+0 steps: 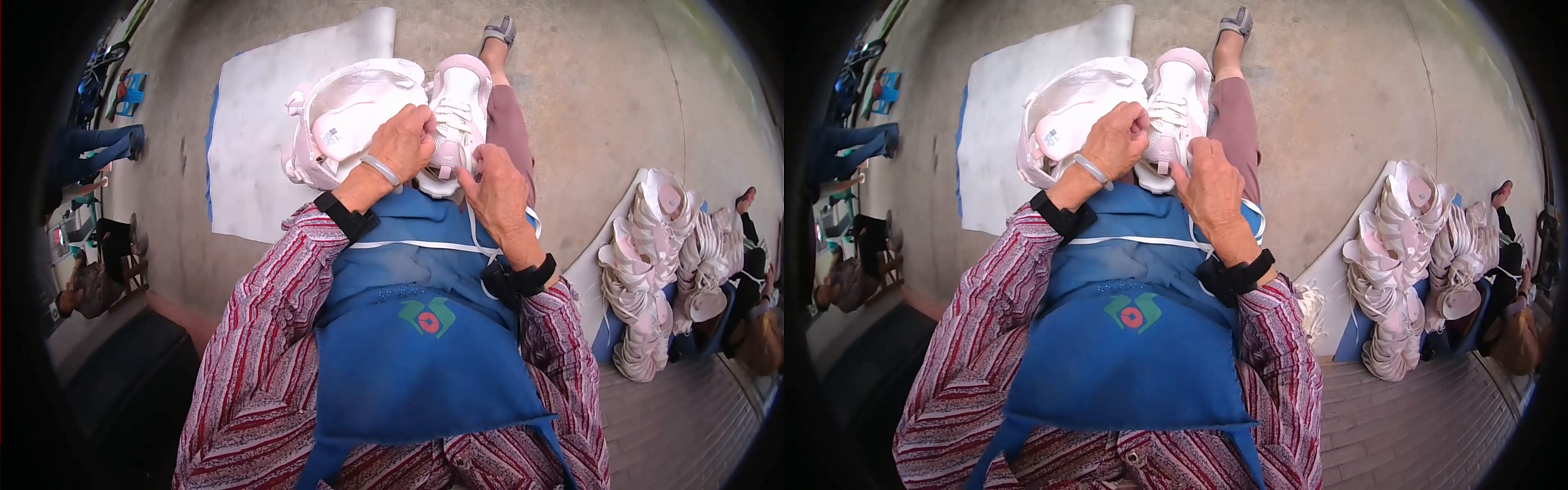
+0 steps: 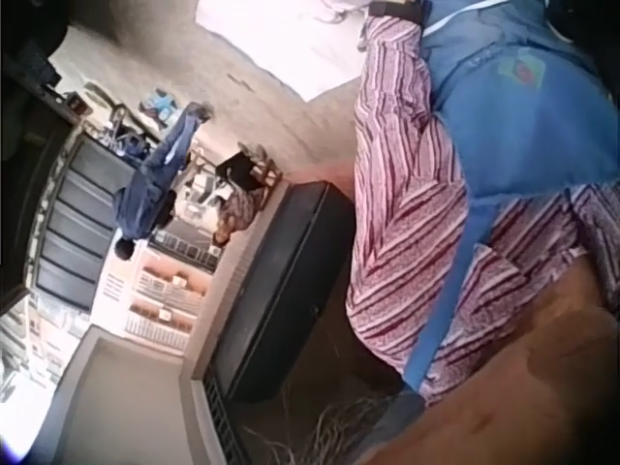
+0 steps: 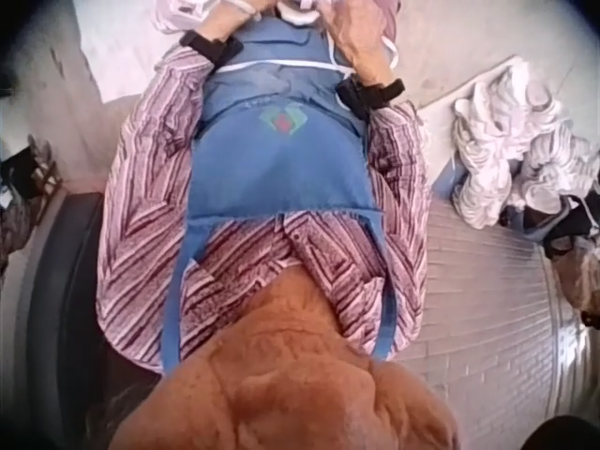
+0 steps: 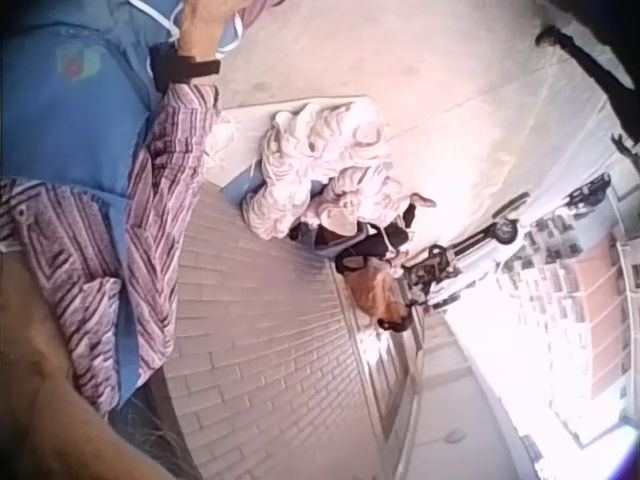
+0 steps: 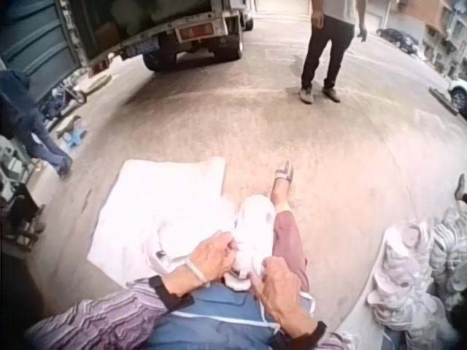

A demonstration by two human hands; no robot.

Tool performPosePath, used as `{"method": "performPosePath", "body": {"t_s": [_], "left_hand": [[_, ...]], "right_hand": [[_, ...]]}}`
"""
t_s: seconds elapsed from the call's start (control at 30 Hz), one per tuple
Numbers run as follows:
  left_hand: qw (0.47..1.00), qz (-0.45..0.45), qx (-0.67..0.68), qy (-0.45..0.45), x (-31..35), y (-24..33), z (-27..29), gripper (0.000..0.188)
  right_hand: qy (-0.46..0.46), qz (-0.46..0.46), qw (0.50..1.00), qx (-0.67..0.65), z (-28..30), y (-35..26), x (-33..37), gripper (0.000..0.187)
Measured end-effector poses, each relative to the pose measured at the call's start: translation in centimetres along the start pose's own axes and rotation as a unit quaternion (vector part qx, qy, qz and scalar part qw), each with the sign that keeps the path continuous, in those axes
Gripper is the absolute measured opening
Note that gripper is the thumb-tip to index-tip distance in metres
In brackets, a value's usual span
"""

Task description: The recorder is lacing and adjusting laces on several pairs of pink and white sneakers while sitting outdoors.

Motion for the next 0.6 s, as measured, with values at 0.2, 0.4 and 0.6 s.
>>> {"method": "performPosePath", "body": {"t_s": [0.2, 0.4, 0.6], "left_hand": [[0.999, -0.003, 0.025, 0.032, -0.1, -0.2, 0.2, 0.008], [0.996, 0.025, 0.067, 0.047, 0.2, -0.4, 0.2, 0.012], [0.998, -0.029, -0.048, 0.033, 0.3, 0.7, -0.2, 0.017]], "right_hand": [[0.021, 0.059, 0.996, 0.071, 0.9, -0.1, -1.0, 0.016], [0.023, 0.069, 0.994, 0.08, 2.7, 1.9, -3.0, 0.01], [-0.148, -0.089, 0.965, -0.199, 2.2, 2.0, -2.6, 0.016]]}}
Point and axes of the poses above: each hand's wrist, its own x-axis away from the middle knuckle, its own z-axis out of the back of the hand, y = z × x, the point moved 3 cm from there along -x, towards the middle knuckle, and after that the axes turned 15 degrees about z, right-handed, at the moved point
